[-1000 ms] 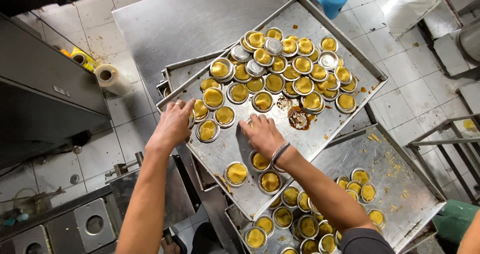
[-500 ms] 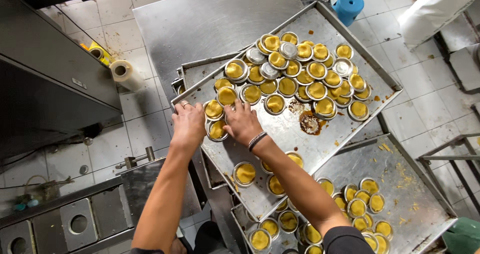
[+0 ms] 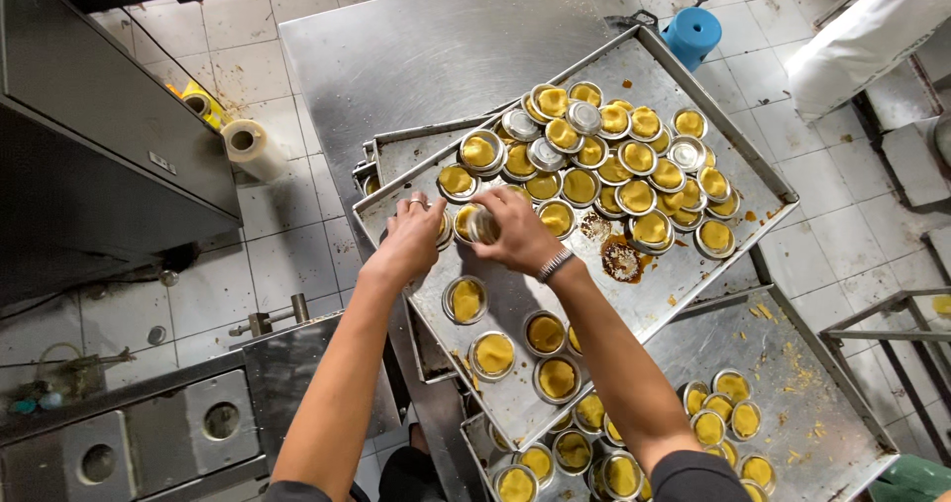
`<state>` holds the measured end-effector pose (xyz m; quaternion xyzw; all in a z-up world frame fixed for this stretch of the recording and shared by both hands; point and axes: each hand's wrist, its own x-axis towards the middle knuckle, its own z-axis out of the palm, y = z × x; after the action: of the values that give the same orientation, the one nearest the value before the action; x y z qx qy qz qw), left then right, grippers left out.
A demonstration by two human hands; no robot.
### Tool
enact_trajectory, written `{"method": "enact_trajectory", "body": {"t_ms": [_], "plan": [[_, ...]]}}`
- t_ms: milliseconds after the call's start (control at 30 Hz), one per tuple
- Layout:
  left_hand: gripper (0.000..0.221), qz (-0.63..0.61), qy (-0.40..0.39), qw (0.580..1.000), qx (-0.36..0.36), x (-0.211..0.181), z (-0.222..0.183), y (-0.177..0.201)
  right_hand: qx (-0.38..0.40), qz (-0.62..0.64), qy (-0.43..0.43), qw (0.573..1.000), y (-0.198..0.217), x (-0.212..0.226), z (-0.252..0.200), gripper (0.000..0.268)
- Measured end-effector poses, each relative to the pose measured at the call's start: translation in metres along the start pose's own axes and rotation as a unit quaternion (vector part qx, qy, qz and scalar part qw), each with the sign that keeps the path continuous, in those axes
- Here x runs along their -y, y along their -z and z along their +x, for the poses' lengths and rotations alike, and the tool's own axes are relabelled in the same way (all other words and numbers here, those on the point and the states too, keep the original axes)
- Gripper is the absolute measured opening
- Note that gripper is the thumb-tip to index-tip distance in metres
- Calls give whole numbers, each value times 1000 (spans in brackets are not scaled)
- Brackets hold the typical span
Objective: The person places small tarts into a conveyor belt and onto trays by hand, moving stacks of empty tart molds and filled tarts.
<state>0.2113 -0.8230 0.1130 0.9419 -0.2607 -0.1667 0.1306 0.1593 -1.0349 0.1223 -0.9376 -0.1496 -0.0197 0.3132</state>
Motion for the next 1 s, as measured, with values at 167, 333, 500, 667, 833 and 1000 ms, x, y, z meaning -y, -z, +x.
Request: {"method": "enact_trajectory", "body": {"t_ms": [167, 333, 500, 667, 833, 1000], "plan": [[79, -17, -12, 1000, -5, -4, -5, 9, 128, -163, -48, 977, -32, 8, 22, 74], [79, 33, -24, 999, -18, 2, -4, 4, 139, -243, -116, 953, -54, 2, 14, 65], [79, 36, -58, 998, 2, -7, -33, 17, 190, -220, -50, 956, -15, 24, -21, 64], [70, -35, -91, 992, 79, -46, -79, 52, 230, -81, -104, 964, 71, 66, -78, 63], [71, 60, -143, 984, 84, -55, -70, -10, 281, -197, -142, 928, 22, 49, -137, 66], [68, 94, -135, 980, 112, -68, -66, -22, 233, -304, -170, 908, -18, 39, -147, 81]]}}
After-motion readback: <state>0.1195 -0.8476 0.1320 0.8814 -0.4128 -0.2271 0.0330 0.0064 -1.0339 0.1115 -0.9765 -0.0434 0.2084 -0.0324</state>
